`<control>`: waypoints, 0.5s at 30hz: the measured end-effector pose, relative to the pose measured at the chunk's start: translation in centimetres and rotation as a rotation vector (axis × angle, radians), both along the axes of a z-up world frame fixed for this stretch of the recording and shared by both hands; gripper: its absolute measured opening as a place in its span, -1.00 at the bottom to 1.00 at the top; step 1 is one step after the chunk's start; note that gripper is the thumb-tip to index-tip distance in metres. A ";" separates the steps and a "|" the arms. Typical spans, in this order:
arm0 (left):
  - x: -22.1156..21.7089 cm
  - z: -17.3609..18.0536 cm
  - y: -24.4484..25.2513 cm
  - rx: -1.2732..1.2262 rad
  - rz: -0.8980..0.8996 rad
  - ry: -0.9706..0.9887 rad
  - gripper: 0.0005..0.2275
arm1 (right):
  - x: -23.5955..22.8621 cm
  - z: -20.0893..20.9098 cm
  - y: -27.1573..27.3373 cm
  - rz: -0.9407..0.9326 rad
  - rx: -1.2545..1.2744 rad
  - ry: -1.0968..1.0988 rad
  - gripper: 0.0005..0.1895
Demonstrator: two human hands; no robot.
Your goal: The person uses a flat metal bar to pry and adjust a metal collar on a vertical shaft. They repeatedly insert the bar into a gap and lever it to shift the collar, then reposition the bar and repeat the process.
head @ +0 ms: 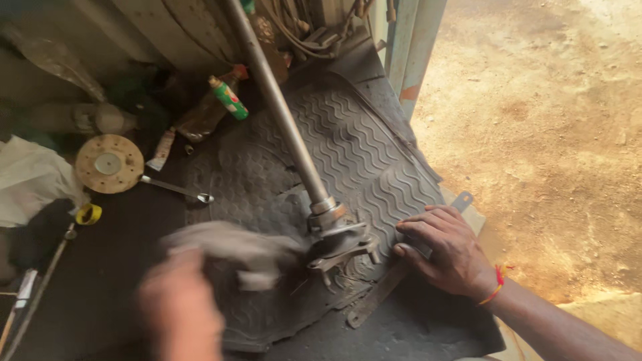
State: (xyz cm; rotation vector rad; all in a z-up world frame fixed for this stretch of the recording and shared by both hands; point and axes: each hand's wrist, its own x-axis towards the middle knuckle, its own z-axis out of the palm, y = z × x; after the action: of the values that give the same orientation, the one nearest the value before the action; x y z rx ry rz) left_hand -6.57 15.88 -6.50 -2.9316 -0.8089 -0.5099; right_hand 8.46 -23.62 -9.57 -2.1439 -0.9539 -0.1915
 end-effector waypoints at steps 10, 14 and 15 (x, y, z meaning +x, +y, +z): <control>-4.5 0.1 1.2 -0.522 0.439 -0.300 -0.78 | 0.5 -0.6 -0.2 -0.003 0.044 0.062 -0.67; -0.6 -1.1 -5.0 -0.668 0.131 -0.362 -0.78 | -0.3 -0.1 -0.7 -0.032 0.120 0.057 -0.66; 0.6 -1.2 -7.1 -0.709 0.052 -0.367 -0.78 | -0.6 0.1 -0.8 -0.028 0.140 0.111 -0.65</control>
State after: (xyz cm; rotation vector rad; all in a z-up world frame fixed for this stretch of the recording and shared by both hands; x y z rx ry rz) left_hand -5.94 8.79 -7.74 -3.4759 -1.3416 -0.9453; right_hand 7.86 -24.45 -9.44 -2.0184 -0.8237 -0.1473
